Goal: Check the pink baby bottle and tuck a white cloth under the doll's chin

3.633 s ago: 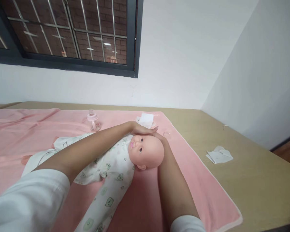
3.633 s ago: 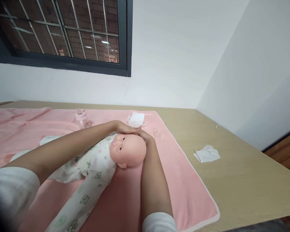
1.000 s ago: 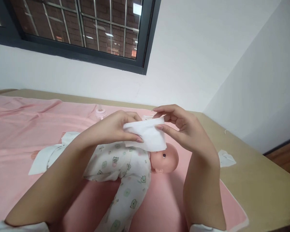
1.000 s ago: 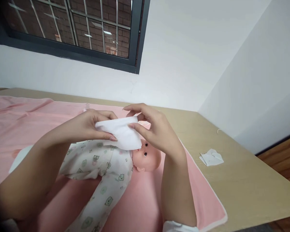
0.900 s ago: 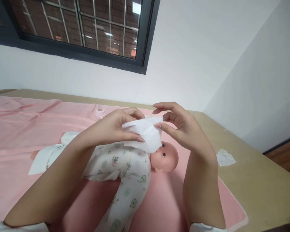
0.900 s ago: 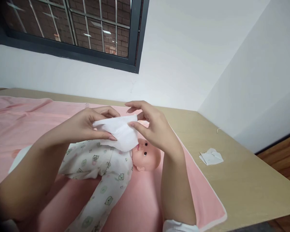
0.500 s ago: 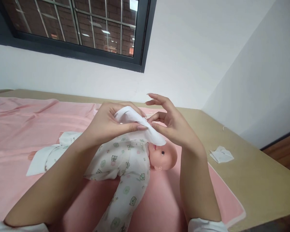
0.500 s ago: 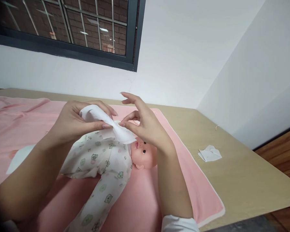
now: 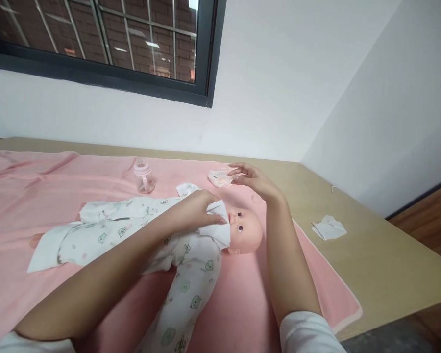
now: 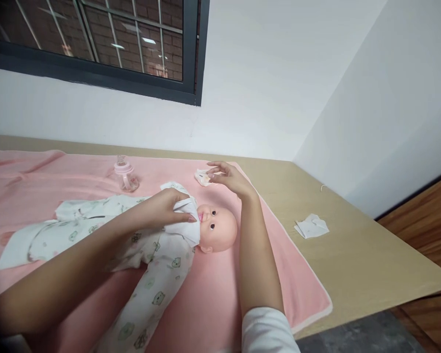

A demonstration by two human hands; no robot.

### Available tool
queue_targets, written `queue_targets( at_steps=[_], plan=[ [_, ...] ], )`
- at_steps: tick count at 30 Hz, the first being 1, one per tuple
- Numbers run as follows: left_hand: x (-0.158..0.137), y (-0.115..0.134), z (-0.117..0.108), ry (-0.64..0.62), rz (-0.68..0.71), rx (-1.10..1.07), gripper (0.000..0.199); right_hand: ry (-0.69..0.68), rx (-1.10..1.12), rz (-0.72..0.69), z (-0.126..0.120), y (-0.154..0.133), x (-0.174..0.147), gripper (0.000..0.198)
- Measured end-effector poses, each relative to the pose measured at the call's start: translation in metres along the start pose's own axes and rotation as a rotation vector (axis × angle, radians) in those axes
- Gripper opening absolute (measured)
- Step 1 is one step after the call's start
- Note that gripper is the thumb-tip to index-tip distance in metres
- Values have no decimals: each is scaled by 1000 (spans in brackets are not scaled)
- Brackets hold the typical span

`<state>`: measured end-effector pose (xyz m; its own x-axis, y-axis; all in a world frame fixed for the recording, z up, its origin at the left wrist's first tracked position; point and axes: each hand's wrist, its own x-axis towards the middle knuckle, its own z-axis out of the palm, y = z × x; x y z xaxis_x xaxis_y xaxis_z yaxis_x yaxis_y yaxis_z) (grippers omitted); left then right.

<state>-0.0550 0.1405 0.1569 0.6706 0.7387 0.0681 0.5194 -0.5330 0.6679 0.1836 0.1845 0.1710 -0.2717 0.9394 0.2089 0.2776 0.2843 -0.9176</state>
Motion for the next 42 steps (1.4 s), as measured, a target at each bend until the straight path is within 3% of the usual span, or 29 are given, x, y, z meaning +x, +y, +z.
queue_targets(
  at_steps=[7,13,19,42],
  plan=[
    [0,0,6,-15,-35,86,40,159,292,275,0,84,16,29],
    [2,0,11,-5,-19,95,37,129,595,325,19,127,19,24],
    [4,-2,11,7,-10,142,40,239,730,331,17,135,20,18],
    [3,-2,9,72,6,260,38,322,749,367,15,138,22,10]
  ],
)
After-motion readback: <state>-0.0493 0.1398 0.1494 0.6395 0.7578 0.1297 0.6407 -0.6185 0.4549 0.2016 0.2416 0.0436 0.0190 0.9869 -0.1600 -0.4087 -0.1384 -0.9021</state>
